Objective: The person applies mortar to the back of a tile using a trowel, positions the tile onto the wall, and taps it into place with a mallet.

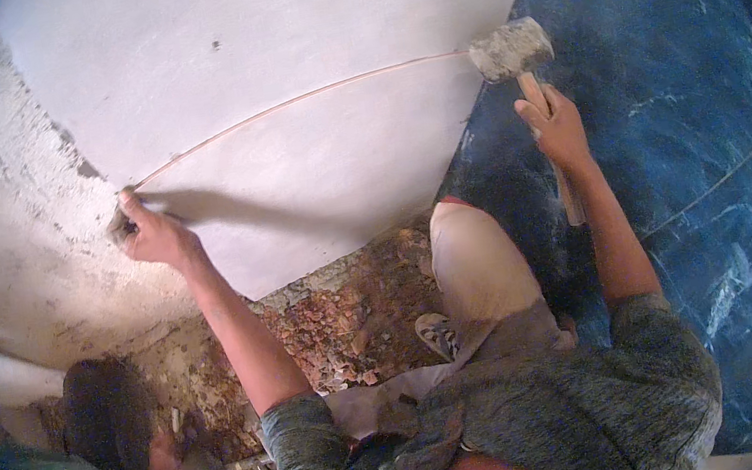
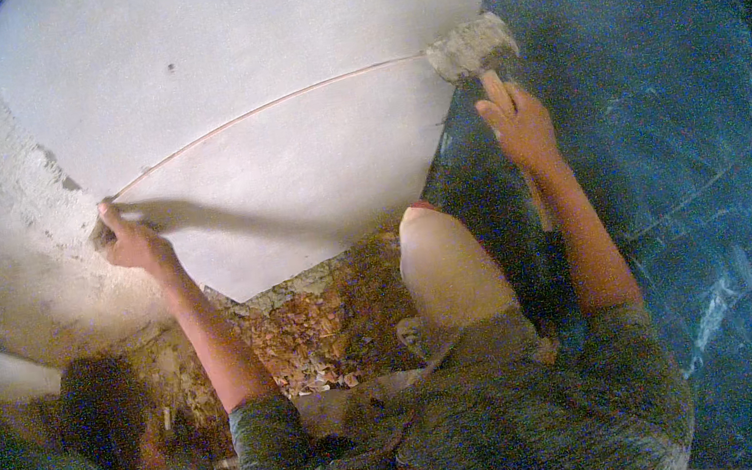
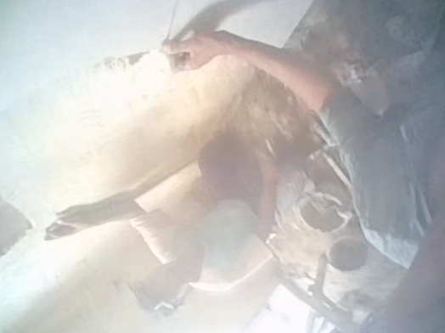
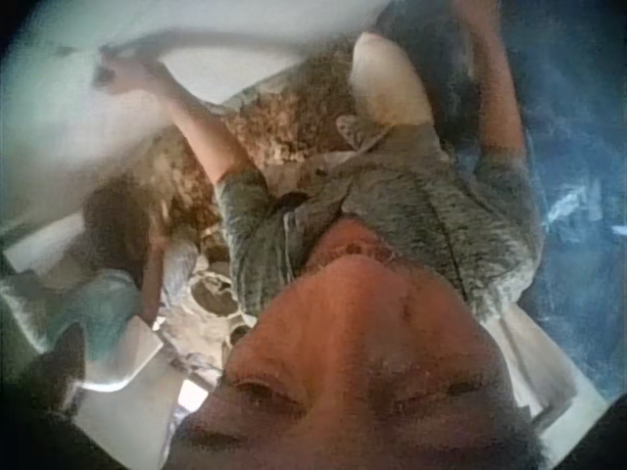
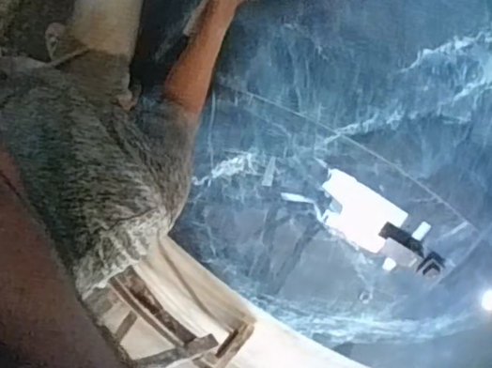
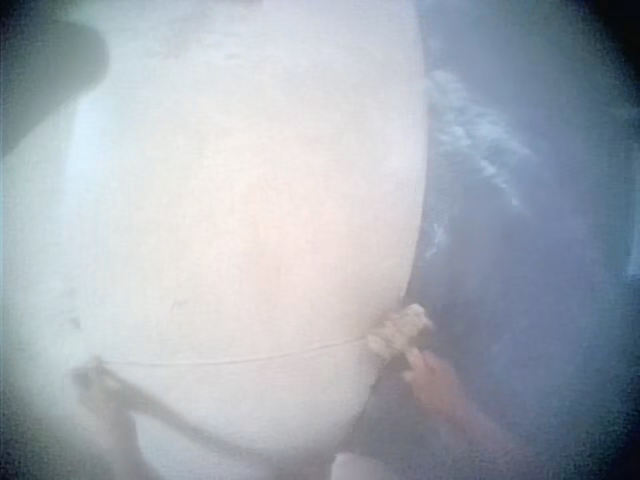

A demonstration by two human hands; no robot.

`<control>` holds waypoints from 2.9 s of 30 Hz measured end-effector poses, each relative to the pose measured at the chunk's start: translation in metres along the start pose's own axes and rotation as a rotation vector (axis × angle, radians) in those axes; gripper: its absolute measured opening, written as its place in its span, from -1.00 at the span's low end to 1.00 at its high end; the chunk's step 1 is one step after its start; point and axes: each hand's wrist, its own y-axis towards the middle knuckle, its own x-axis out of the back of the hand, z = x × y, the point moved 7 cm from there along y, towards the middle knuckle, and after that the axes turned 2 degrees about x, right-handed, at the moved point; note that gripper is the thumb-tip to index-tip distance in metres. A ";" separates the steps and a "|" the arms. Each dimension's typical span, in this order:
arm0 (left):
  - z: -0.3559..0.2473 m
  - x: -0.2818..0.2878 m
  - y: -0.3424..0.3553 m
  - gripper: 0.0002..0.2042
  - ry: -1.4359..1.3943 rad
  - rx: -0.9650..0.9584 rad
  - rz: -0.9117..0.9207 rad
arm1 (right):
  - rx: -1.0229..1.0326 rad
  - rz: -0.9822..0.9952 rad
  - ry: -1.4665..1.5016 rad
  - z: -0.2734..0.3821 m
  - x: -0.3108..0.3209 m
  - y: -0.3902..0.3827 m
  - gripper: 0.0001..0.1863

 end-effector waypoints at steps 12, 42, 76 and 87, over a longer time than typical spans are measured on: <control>-0.006 -0.001 -0.003 -0.81 -0.074 -0.045 0.016 | 0.436 0.337 0.241 0.143 -0.063 -0.057 -0.73; 0.002 -0.001 0.002 -0.72 0.214 -0.063 0.004 | 0.657 0.230 -0.152 0.189 -0.142 -0.046 -0.57; 0.021 0.029 -0.034 -0.57 0.593 -0.282 -0.084 | 0.185 1.059 -0.207 -0.044 -0.293 -0.173 -0.63; 0.142 0.113 -0.095 -0.48 0.636 -0.012 -0.059 | 0.886 1.050 -0.243 -0.001 -0.375 -0.234 -0.67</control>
